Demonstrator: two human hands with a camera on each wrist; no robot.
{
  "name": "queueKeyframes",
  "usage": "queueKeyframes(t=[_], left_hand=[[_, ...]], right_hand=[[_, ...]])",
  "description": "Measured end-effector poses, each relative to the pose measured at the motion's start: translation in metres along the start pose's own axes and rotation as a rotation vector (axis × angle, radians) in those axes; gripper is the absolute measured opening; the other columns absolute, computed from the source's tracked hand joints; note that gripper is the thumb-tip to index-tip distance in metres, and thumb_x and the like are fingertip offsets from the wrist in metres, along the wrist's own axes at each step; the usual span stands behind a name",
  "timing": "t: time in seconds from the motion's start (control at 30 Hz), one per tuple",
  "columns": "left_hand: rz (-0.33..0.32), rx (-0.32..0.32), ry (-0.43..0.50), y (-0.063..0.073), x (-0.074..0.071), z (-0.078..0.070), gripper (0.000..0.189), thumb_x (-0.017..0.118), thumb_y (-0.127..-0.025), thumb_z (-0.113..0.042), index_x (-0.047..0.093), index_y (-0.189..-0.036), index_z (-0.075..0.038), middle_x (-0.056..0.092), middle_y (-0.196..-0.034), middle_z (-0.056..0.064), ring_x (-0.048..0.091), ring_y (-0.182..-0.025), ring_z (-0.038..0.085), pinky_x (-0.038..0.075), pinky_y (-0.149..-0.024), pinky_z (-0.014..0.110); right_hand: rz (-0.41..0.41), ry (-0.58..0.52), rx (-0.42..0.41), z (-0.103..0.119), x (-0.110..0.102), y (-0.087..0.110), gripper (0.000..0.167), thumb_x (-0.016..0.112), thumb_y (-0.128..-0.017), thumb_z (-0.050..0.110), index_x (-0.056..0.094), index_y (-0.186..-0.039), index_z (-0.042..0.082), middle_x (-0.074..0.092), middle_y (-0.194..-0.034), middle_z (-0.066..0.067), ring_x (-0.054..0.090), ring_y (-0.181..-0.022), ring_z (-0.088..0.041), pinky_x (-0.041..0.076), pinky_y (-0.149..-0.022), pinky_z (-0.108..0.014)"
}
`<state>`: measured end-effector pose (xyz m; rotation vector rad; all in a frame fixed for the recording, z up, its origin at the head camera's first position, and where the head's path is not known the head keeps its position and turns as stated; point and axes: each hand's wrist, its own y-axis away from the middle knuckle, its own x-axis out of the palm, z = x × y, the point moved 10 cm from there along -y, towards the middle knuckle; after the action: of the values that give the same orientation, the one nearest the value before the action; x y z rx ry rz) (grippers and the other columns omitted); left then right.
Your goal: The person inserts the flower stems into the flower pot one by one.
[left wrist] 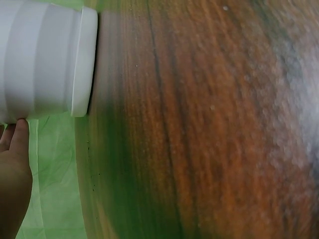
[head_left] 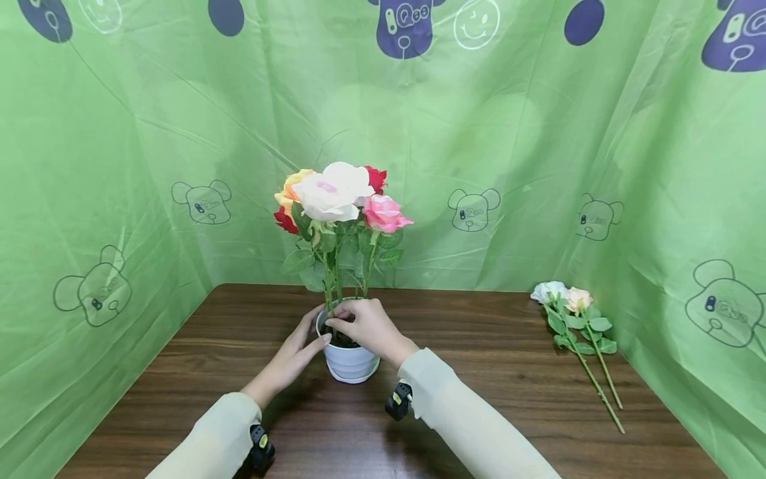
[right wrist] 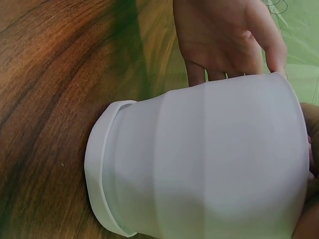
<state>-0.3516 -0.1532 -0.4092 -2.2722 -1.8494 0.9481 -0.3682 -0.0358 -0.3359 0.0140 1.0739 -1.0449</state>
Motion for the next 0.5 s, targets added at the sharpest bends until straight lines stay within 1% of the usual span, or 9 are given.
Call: queueKeyframes(t=[0.23,0.37,0.5], left_hand=[[0.005,0.009,0.018,0.000,0.000,-0.001,0.060,0.055,-0.105,-0.020,0.027,-0.158,-0.014,0.038,-0.156,0.014,0.033,-0.143,0.030,0.027,-0.112,0.056],[0.008,0.022,0.019,0.000,0.000,-0.002,0.060,0.054,-0.105,-0.019,0.027,-0.158,-0.013,0.039,-0.155,0.016,0.034,-0.143,0.032,0.027,-0.112,0.055],[0.008,0.031,0.022,0.000,0.001,-0.002,0.060,0.055,-0.104,-0.018,0.027,-0.157,-0.013,0.039,-0.154,0.017,0.035,-0.142,0.033,0.027,-0.112,0.056]], right_hand=[[-0.002,-0.040,0.017,-0.003,-0.004,0.002,0.025,0.074,-0.093,0.027,0.077,-0.111,0.010,0.076,-0.096,0.006,0.067,-0.087,0.001,0.053,-0.075,-0.017],[-0.001,-0.063,0.010,-0.003,-0.008,0.006,0.025,0.074,-0.094,0.025,0.075,-0.113,0.009,0.076,-0.098,0.006,0.068,-0.088,0.000,0.054,-0.077,-0.018],[-0.014,-0.071,0.011,-0.006,-0.015,0.011,0.023,0.073,-0.094,0.024,0.075,-0.113,0.011,0.075,-0.099,0.007,0.068,-0.087,-0.001,0.054,-0.078,-0.019]])
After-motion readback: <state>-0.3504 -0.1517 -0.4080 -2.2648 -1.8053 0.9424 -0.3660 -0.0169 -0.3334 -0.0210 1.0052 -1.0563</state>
